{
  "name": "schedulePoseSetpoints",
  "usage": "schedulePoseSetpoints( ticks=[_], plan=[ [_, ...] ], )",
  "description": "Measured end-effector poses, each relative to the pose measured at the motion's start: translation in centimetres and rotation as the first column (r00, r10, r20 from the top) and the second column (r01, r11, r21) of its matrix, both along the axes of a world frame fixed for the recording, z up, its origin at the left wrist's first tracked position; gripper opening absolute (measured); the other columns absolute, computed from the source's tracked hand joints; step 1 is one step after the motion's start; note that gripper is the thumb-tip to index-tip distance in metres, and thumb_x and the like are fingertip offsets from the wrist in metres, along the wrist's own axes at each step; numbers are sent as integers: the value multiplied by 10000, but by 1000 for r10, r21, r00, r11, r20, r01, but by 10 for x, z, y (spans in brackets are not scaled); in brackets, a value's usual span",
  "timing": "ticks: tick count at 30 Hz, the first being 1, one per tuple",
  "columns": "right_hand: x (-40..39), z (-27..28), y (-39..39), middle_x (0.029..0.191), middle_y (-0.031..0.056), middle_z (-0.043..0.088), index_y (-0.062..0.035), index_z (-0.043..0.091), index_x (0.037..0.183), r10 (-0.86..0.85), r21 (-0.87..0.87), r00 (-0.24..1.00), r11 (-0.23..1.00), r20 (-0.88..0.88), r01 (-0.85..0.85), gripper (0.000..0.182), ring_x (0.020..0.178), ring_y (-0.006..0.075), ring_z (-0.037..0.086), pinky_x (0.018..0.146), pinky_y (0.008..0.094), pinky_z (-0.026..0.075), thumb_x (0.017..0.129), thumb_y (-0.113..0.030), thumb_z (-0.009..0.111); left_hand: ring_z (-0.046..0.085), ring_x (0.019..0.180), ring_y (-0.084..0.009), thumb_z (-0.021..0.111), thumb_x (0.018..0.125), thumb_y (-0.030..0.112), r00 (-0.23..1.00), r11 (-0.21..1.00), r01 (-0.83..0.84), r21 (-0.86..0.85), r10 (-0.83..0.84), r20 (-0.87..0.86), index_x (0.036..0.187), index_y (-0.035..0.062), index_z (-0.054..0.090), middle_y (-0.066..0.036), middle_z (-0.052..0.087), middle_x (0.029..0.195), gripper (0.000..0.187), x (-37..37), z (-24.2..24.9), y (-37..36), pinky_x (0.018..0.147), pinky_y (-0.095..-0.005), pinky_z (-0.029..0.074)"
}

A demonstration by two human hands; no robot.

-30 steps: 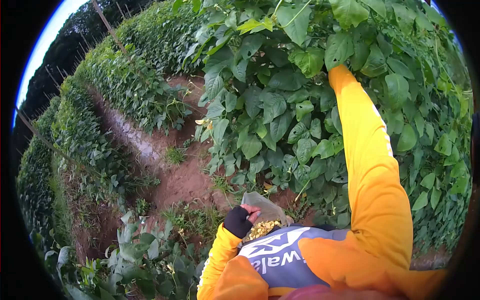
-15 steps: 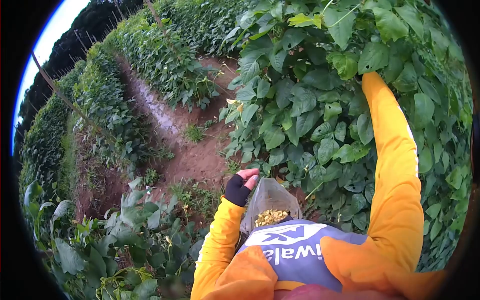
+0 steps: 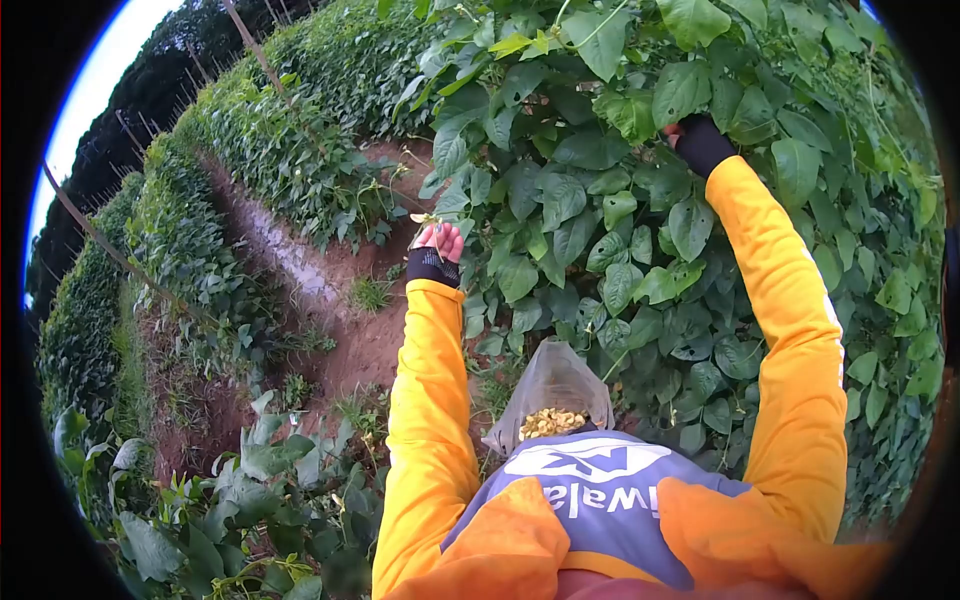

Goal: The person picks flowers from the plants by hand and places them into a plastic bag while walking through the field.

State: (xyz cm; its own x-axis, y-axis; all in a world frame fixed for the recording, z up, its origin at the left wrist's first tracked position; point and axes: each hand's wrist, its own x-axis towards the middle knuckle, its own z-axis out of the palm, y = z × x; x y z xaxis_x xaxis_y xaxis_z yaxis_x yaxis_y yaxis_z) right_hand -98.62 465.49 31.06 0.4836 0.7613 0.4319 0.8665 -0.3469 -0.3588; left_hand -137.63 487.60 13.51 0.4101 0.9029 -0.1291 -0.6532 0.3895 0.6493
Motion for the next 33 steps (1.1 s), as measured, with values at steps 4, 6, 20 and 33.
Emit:
schedulePoseSetpoints(
  ticks=[4,6,20,33],
  plan=[
    [-10,1,-20,965,153,655,-18,634,995,9,36,999,999,-51,-8,210,922,268,631,835,342,480,804,-75,568,615,956,-224,573,908,148,982,975,137,-173,-111,152,1101,104,586,-70,639,1036,198,-8,-20,-12,866,-349,528],
    [12,-8,-14,1037,166,647,-24,633,1051,-68,48,997,996,-39,70,256,978,290,618,864,339,468,824,-95,540,621,934,-227,585,890,93,954,951,262,-166,-228,197,1108,98,580,-78,638,1013,219,-19,-8,-46,844,-364,537],
    [40,-18,74,963,155,650,-33,643,1002,-281,-236,922,909,267,345,236,890,298,623,809,362,477,807,-99,528,588,1045,-335,669,791,285,147,132,981,144,-11,-989,829,39,707,-246,579,1167,252,-74,-48,-209,867,-402,461],
    [52,-36,72,934,169,648,-36,652,952,-240,-218,903,918,357,331,233,873,318,622,794,392,480,800,-137,507,602,990,-287,688,803,145,510,358,798,484,27,-860,986,58,644,-143,623,1105,207,-103,-44,-214,854,-364,462]
  ],
)
